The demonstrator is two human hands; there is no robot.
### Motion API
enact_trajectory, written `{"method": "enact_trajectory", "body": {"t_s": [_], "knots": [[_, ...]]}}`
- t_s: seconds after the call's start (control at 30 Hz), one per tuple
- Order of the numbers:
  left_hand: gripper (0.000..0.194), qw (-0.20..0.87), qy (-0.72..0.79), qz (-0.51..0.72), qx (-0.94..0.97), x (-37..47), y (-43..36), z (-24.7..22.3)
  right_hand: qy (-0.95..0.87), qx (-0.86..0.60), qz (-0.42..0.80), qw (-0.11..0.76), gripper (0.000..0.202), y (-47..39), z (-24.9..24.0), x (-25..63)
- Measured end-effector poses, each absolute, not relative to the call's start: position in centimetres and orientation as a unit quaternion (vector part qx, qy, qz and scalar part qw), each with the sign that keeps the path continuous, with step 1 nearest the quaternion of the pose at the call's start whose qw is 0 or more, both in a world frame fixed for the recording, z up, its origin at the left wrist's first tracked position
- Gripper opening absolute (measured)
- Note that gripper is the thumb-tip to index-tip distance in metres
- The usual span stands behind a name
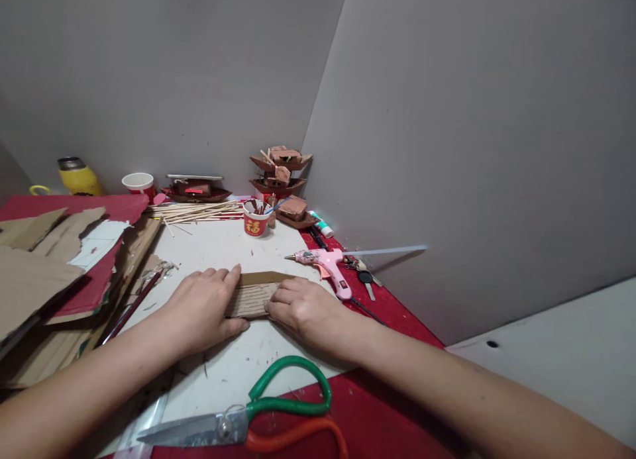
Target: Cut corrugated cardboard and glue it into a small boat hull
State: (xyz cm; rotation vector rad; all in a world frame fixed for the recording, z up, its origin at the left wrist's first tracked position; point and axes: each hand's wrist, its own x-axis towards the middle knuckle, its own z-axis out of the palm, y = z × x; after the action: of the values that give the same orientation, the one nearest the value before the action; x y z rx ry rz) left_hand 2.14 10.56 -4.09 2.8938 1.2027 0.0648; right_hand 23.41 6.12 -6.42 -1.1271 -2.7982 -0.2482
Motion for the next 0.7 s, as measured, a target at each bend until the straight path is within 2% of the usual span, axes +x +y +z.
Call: {"method": "enact_trajectory", "body": {"t_s": [0.17,0.2,0.3,0.37,0.43,0.5,0.57,0.63,0.7], "knots": [[0.04,0.032,0.391,0.036,0.919,1.8,10.6,-4.1,-0.902,-0.424,-0.004,0.075,0.007,6.1,-4.8,23.2],[0.038,0.033,0.393,0.043,0.918,1.8,10.6,-4.2,-0.897,-0.434,0.007,0.085,0.013,6.1,-4.5,23.3],[0.036,0.034,0.395,0.057,0.916,1.6,10.4,-4.4,-0.886,-0.45,-0.008,0.112,0.049,6.3,-3.8,23.4],[0.036,0.036,0.394,0.057,0.916,1.5,10.3,-4.5,-0.887,-0.449,-0.031,0.107,0.069,6.6,-3.5,23.5],[0.035,0.037,0.391,0.055,0.918,1.4,10.2,-4.5,-0.887,-0.453,-0.035,0.082,0.081,6.9,-3.3,23.5],[0.035,0.036,0.385,0.054,0.921,1.3,10.1,-4.4,-0.886,-0.46,-0.025,0.054,0.077,7.1,-3.1,23.5],[0.036,0.037,0.379,0.056,0.923,1.2,10.1,-4.3,-0.884,-0.466,-0.013,0.041,0.066,7.1,-3.0,23.4],[0.037,0.04,0.377,0.063,0.923,1.1,10.1,-4.1,-0.882,-0.468,-0.001,0.051,0.059,7.0,-2.9,23.5],[0.039,0.05,0.379,0.075,0.921,0.9,10.2,-3.8,-0.881,-0.465,0.017,0.086,0.062,6.8,-2.7,23.9]]}}
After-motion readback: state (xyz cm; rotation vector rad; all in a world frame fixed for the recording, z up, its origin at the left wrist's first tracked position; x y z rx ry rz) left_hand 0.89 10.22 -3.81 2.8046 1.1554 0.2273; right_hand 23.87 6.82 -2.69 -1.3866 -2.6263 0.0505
